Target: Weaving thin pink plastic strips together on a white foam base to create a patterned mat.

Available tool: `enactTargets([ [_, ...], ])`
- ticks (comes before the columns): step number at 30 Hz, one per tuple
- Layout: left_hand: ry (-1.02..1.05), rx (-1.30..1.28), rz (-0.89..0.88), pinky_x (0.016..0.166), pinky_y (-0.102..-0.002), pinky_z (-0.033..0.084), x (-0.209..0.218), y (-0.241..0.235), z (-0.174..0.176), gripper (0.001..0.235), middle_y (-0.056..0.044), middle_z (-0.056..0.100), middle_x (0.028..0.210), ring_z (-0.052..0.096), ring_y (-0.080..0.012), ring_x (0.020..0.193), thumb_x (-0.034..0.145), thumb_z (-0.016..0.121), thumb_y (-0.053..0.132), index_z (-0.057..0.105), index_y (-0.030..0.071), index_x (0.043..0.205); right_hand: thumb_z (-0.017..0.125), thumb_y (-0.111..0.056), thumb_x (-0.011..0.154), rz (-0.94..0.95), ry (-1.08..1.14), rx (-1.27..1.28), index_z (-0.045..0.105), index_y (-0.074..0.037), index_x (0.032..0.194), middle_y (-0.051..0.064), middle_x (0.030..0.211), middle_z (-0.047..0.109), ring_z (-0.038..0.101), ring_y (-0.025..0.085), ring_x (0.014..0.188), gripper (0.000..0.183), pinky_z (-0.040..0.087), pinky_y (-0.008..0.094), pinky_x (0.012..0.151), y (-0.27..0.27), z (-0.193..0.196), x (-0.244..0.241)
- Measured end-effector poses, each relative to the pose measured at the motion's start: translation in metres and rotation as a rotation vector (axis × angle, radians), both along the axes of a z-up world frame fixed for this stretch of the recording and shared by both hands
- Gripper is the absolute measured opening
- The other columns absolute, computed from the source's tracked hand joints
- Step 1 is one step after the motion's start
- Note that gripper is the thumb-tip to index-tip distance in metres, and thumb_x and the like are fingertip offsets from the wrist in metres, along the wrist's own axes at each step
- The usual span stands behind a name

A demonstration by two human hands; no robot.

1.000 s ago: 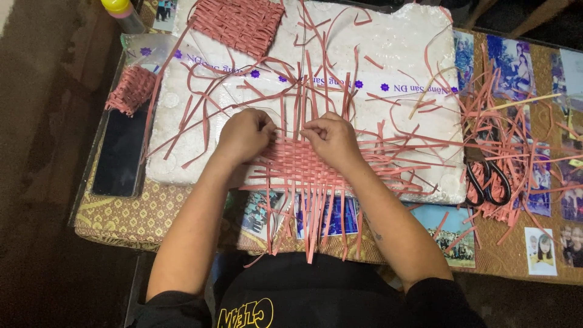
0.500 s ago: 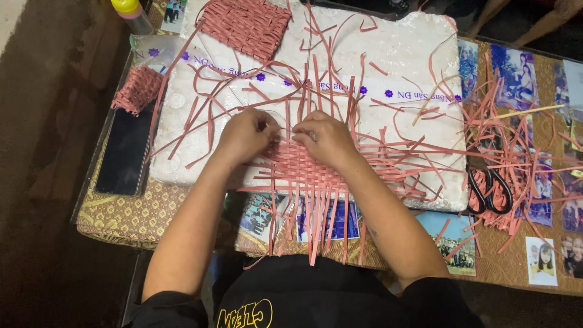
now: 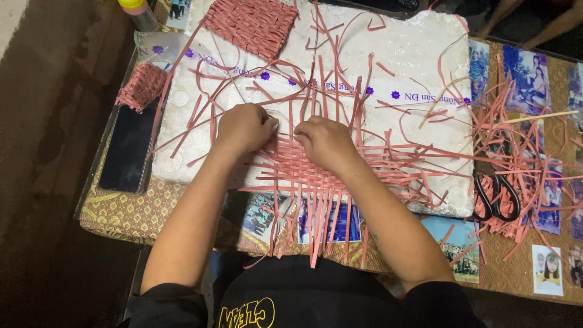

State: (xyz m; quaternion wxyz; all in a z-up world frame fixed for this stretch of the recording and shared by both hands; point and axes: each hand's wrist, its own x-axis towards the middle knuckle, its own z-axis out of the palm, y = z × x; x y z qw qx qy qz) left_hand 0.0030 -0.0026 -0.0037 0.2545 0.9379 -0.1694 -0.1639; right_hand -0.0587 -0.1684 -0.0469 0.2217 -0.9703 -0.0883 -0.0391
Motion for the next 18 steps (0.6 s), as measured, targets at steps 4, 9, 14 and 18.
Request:
enactTargets([
  [4, 0.024, -0.012, -0.044, 0.070, -0.041, 0.046, 0.004, -0.001, -0.004, 0.021, -0.014, 0.063, 0.072, 0.061, -0.0343, 0.078, 0.074, 0.054, 0.020, 0.067, 0.007, 0.081, 0.054, -0.018, 0.078, 0.050, -0.079, -0.072, 0.062, -0.013, 0.082, 0.006, 0.071, 0.057, 0.060, 0.024, 0.072, 0.010, 0.047, 0.035, 0.064, 0.000, -0.005, -0.001],
  [9, 0.194, -0.187, -0.059, 0.075, -0.041, 0.044, -0.005, 0.004, 0.005, 0.023, -0.016, 0.064, 0.076, 0.059, -0.0358, 0.084, 0.074, 0.053, 0.018, 0.067, 0.004, 0.086, 0.050, -0.019, 0.081, 0.067, -0.207, -0.103, 0.059, -0.013, 0.082, 0.005, 0.069, 0.055, 0.059, 0.024, 0.069, 0.011, 0.047, 0.033, 0.061, -0.001, -0.009, -0.003],
  [14, 0.164, -0.141, -0.098, 0.074, -0.040, 0.044, 0.003, 0.003, -0.005, 0.022, -0.013, 0.064, 0.074, 0.060, -0.0345, 0.083, 0.073, 0.054, 0.021, 0.067, 0.008, 0.083, 0.048, -0.019, 0.081, 0.053, -0.242, -0.141, 0.059, -0.014, 0.081, 0.005, 0.067, 0.054, 0.059, 0.024, 0.067, 0.012, 0.046, 0.033, 0.058, 0.004, -0.011, -0.003],
  [18, 0.171, -0.173, -0.142, 0.075, -0.041, 0.044, 0.000, -0.002, -0.006, 0.021, -0.015, 0.064, 0.077, 0.059, -0.0354, 0.085, 0.073, 0.053, 0.017, 0.067, 0.007, 0.085, 0.046, -0.020, 0.082, 0.027, -0.228, -0.105, 0.058, -0.015, 0.080, 0.003, 0.066, 0.052, 0.059, 0.023, 0.066, 0.014, 0.046, 0.032, 0.057, 0.001, -0.020, -0.001],
])
